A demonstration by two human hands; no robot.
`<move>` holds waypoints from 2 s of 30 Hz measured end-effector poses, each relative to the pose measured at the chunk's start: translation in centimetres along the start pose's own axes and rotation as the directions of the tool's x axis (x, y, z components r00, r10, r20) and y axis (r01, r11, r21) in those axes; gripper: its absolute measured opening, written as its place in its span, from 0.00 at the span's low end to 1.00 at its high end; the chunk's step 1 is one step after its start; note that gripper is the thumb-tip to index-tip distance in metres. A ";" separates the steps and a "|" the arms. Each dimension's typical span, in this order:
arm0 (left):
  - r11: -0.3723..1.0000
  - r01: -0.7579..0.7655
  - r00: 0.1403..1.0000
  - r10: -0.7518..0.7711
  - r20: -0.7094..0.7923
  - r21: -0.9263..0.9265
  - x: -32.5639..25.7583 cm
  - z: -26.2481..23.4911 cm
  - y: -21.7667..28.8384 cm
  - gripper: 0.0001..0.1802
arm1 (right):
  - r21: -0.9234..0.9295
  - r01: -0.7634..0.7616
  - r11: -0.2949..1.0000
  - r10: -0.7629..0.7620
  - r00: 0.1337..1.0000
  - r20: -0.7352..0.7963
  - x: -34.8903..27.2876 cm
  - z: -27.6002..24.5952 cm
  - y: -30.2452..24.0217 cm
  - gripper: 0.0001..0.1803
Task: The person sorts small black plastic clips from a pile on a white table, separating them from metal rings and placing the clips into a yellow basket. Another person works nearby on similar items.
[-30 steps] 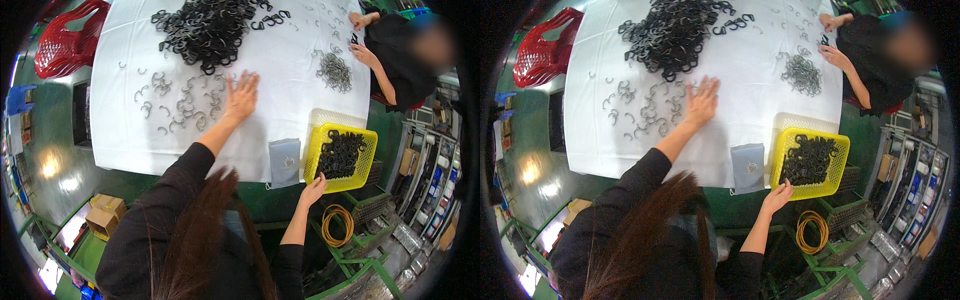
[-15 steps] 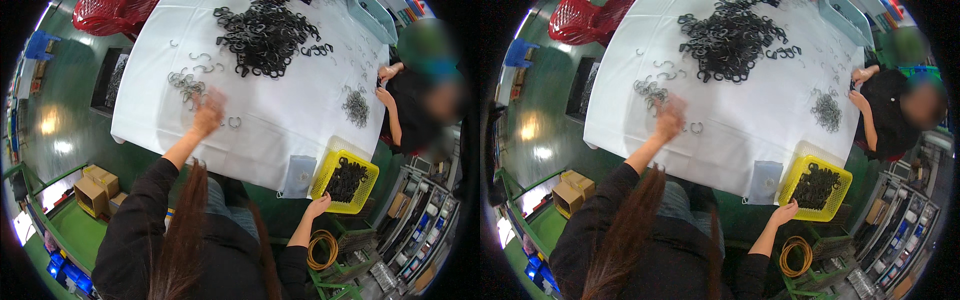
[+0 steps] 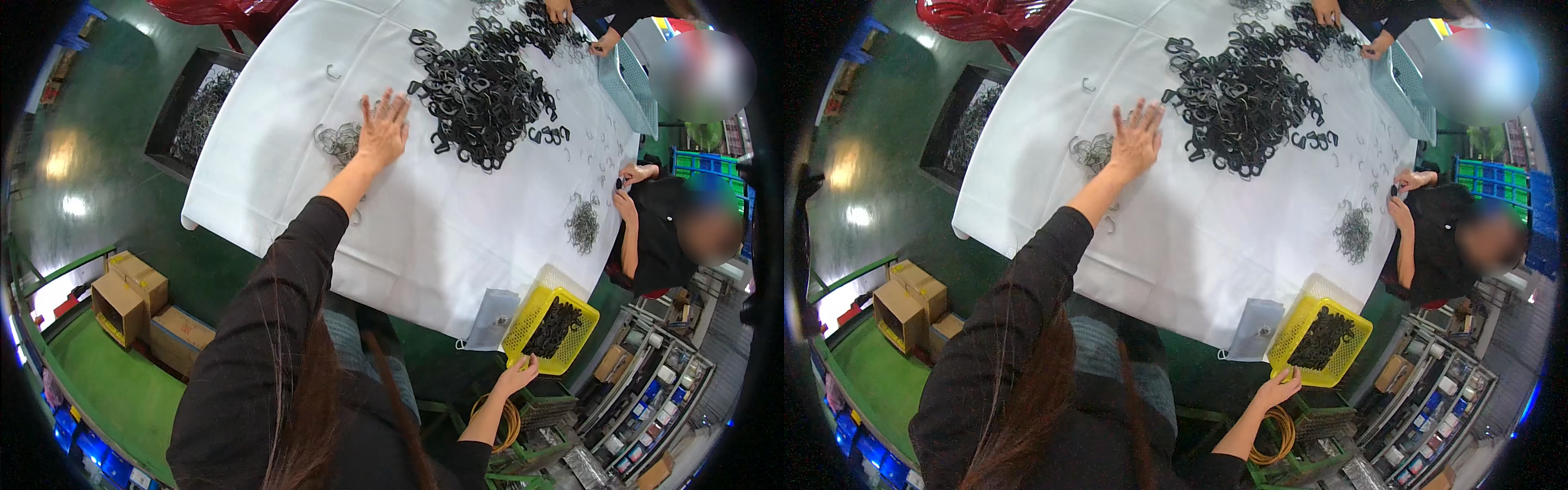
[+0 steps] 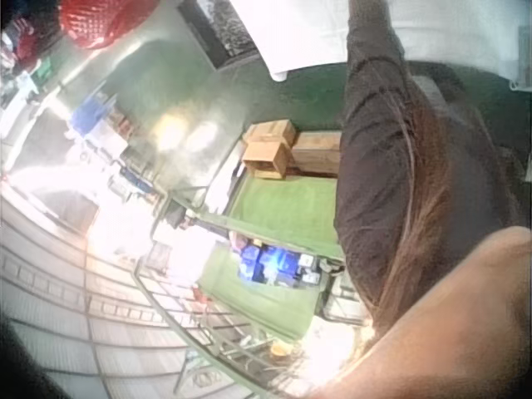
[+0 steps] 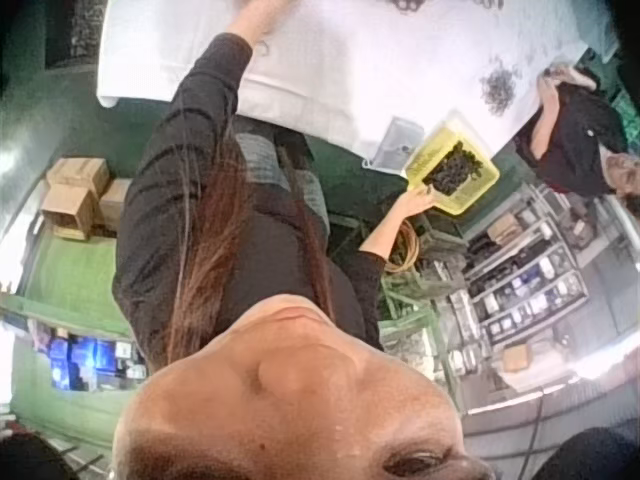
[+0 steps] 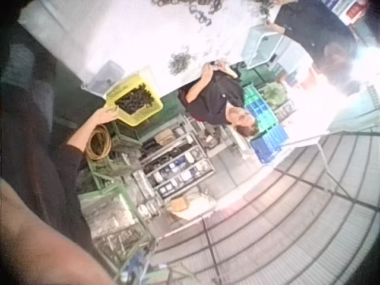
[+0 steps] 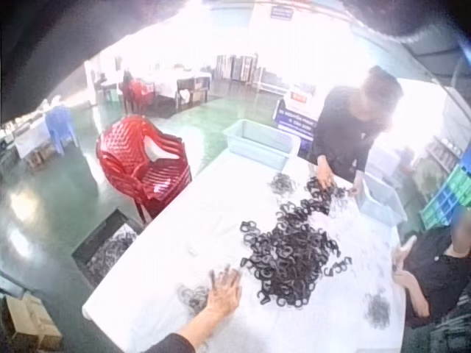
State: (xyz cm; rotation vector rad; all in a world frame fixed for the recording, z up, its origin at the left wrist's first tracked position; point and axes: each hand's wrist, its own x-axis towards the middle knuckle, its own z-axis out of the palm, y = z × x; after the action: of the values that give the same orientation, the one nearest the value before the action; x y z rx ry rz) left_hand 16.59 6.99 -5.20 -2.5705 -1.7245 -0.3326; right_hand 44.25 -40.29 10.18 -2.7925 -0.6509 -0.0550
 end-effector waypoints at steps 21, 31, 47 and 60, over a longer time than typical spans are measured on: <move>0.653 -0.665 0.658 0.742 0.129 -0.362 -16.0 -4.2 -2.1 0.31 | 0.079 -0.049 0.996 0.034 0.984 0.176 -10.2 0.4 -13.3 0.12; 0.990 -0.096 0.993 0.103 0.065 -0.107 -7.2 -2.9 -14.1 0.30 | 0.039 0.066 0.997 -0.072 0.978 0.196 -9.8 -0.8 -15.0 0.12; 0.828 0.408 0.875 -0.475 0.094 0.385 -7.6 -6.3 -35.5 0.26 | 0.126 -0.031 0.992 -0.020 0.924 0.382 -11.7 3.3 -15.3 0.12; 0.901 0.149 0.989 -0.130 0.074 -0.408 18.0 0.8 -9.8 0.26 | 0.563 0.050 0.825 -0.426 0.709 0.562 5.4 14.3 -26.8 0.08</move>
State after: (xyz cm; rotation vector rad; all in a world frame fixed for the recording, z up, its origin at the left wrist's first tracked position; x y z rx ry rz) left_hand 14.22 27.29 -3.44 -2.7455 -2.0540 -0.7248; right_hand 37.02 -11.03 3.78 -2.1198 -1.0193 0.9815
